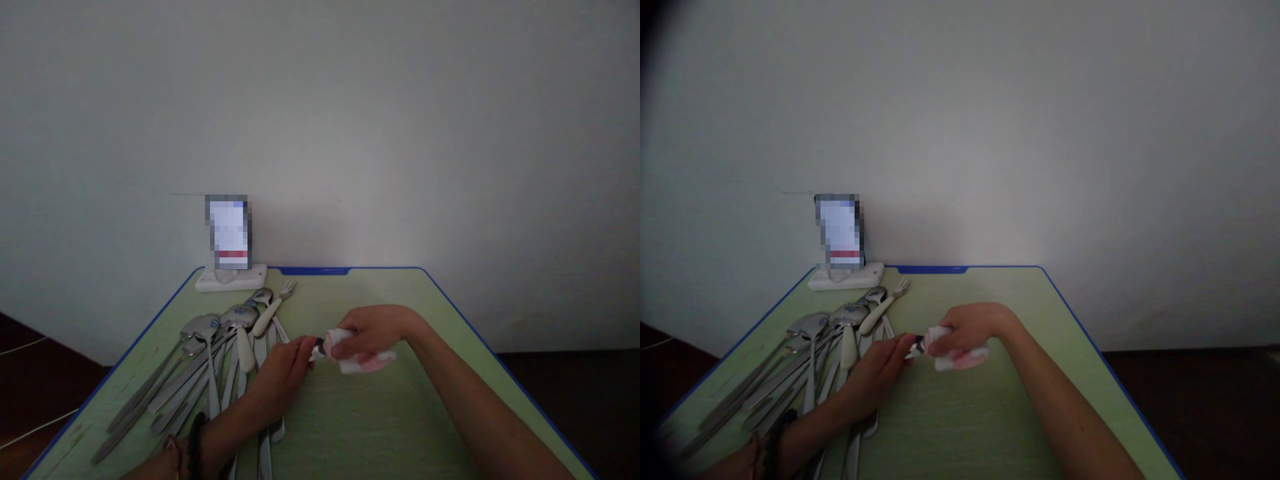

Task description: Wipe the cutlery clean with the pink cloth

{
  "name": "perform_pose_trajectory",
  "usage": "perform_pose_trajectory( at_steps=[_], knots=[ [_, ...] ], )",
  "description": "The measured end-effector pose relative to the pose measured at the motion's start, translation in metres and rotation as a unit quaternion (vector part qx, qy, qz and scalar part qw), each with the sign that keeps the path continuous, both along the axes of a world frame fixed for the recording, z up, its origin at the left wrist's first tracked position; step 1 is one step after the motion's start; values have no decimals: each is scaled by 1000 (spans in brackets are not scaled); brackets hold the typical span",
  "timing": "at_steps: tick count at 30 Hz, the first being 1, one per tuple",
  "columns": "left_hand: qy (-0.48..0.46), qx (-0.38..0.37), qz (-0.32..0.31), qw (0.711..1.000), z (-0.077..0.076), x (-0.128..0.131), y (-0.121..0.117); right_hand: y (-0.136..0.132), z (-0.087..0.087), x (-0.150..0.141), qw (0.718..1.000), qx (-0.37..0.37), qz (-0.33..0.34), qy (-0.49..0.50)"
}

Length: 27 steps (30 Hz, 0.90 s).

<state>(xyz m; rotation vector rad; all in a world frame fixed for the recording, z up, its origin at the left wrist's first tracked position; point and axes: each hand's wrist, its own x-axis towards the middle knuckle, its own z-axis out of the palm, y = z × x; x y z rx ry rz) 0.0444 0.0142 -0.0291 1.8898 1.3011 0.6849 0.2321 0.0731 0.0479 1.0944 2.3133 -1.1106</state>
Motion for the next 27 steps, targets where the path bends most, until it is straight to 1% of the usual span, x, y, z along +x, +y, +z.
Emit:
perform_pose_trajectory(
  at_steps=[3,6,9,14,16,18,21,23,25,27],
  knots=[
    [10,-1,-12,1000,0,1,1,-3,-8,-15,999,32,-13,-6],
    [26,0,-32,999,-1,-1,0,-2,-11,-16,1000,15,-15,-5],
    [14,-5,-42,999,-2,-2,0,2,-9,-5,999,-28,-12,14],
    [-23,-20,-7,1000,-3,-3,0,8,1,21,992,-98,-26,68],
    [-49,-44,7,998,-5,-3,1,9,3,28,989,-112,-41,83],
    [-92,-85,28,992,-7,-4,1,10,4,31,987,-119,-51,91],
    [-198,-151,31,968,-10,-5,2,9,4,32,985,-126,-52,103],
    [-262,-169,16,950,-12,-6,4,8,4,30,986,-110,-53,115],
    [-275,-163,15,947,-13,-6,5,7,3,27,988,-82,-52,121],
    [-244,-151,20,958,-13,-6,5,5,1,21,991,-64,-43,114]
  ],
)
